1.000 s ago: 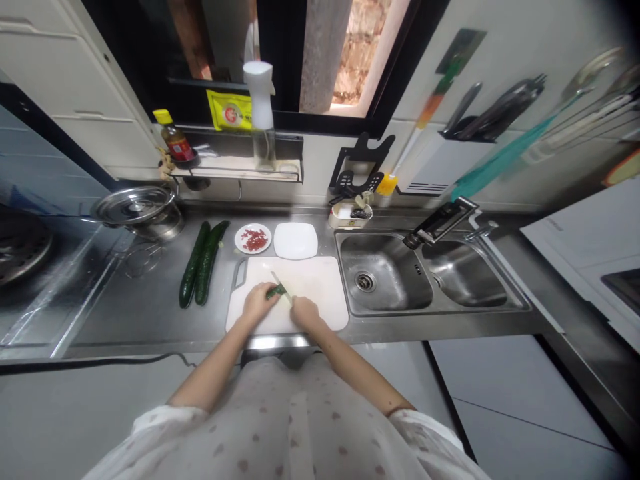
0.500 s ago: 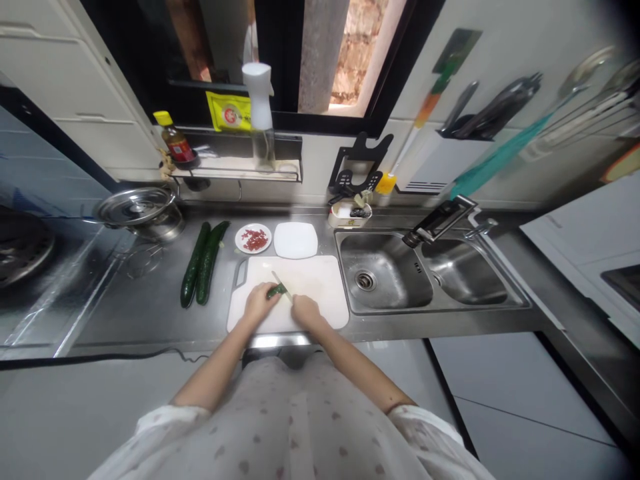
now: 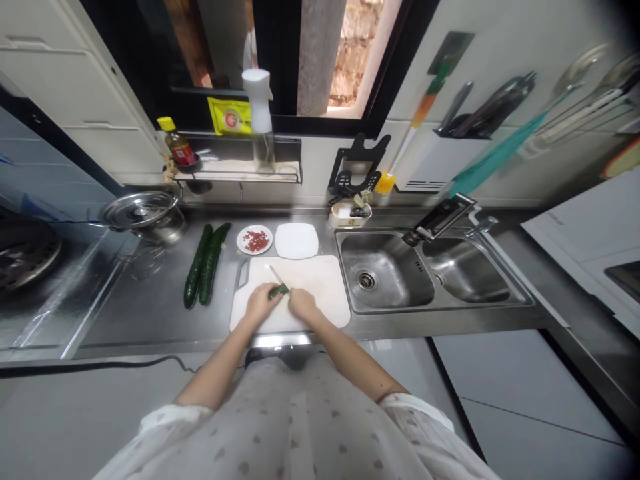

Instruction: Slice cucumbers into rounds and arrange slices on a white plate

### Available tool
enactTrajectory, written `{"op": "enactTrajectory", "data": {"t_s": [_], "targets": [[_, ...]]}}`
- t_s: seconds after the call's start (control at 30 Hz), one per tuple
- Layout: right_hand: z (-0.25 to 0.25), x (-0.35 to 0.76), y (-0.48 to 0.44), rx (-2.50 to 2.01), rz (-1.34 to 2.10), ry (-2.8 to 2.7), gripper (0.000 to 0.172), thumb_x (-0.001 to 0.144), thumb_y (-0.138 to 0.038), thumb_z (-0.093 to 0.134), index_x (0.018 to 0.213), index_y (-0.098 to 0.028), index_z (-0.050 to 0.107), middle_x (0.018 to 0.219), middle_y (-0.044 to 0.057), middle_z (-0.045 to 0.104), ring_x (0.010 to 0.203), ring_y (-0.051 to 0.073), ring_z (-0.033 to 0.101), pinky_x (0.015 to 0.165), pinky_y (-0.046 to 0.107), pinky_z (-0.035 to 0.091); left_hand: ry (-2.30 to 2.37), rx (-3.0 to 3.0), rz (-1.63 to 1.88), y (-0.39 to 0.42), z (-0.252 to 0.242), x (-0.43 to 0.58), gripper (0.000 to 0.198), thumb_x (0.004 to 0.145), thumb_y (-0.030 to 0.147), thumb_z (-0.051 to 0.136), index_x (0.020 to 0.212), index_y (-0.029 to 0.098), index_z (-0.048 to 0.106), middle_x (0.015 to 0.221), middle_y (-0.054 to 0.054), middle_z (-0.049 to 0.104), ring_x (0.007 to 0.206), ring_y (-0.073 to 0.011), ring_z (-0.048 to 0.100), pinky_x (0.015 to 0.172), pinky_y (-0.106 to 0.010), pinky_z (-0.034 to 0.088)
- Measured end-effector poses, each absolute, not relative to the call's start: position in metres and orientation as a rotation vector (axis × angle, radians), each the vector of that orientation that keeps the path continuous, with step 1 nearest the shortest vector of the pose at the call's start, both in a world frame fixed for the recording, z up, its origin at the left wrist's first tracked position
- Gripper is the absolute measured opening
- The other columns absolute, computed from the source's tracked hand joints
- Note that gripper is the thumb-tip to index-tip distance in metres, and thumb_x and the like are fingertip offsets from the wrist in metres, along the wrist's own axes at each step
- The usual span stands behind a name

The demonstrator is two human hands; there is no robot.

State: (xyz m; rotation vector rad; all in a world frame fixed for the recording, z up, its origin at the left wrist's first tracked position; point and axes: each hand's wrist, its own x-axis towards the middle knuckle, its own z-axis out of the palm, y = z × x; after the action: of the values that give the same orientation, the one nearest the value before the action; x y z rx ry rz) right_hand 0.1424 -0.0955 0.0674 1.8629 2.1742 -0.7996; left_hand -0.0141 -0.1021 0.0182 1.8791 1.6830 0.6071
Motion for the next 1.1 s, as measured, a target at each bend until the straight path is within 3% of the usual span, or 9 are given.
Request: {"op": "enactTrajectory", "data": {"t_s": [0.4,0.67,0.87,1.1], "targets": [[0.078,0.179,-0.123,1.845,-0.670,2.157,0.032,0.090,-0.014,0.039,0.111,-0.017,0.062,0.100,0.014,0.069,0.096,0.023,0.065,0.075,0.029,0.046,1.704,1.832,0.583,-0.103,0.020,-0.014,0.033,0.084,0.038,0.060,0.112,0.021,0.064,0.108,-0.007,0.067,0.100,-0.0211,0.061,0.088,-0.031,0.046],[0.091,0.196,-0.119,1.871,-0.500,2.097,0.036,0.095,-0.013,0.031,0.119,-0.022,0.056,0.101,0.012,0.067,0.094,0.022,0.065,0.076,0.032,0.043,1.837,1.691,0.813,-0.103,0.013,-0.022,0.034,0.092,0.036,0.045,0.117,0.018,0.061,0.114,-0.010,0.065,0.101,-0.0208,0.061,0.089,-0.032,0.048],[0.094,0.201,-0.117,1.874,-0.370,2.211,0.035,0.095,-0.016,0.033,0.124,-0.020,0.053,0.104,0.014,0.065,0.097,0.022,0.061,0.079,0.033,0.039,1.877,1.715,1.006,-0.091,0.033,-0.027,0.033,0.092,0.036,0.046,0.114,0.018,0.062,0.116,-0.009,0.063,0.102,-0.0206,0.060,0.093,-0.033,0.046],[0.099,0.204,-0.117,1.854,-0.209,2.363,0.037,0.096,-0.020,0.037,0.130,-0.020,0.051,0.106,0.013,0.065,0.098,0.022,0.057,0.083,0.034,0.034,1.625,2.012,0.688,-0.081,0.068,-0.009,0.031,0.087,0.043,0.055,0.106,0.023,0.068,0.110,-0.006,0.068,0.107,-0.0242,0.058,0.099,-0.040,0.040]]}}
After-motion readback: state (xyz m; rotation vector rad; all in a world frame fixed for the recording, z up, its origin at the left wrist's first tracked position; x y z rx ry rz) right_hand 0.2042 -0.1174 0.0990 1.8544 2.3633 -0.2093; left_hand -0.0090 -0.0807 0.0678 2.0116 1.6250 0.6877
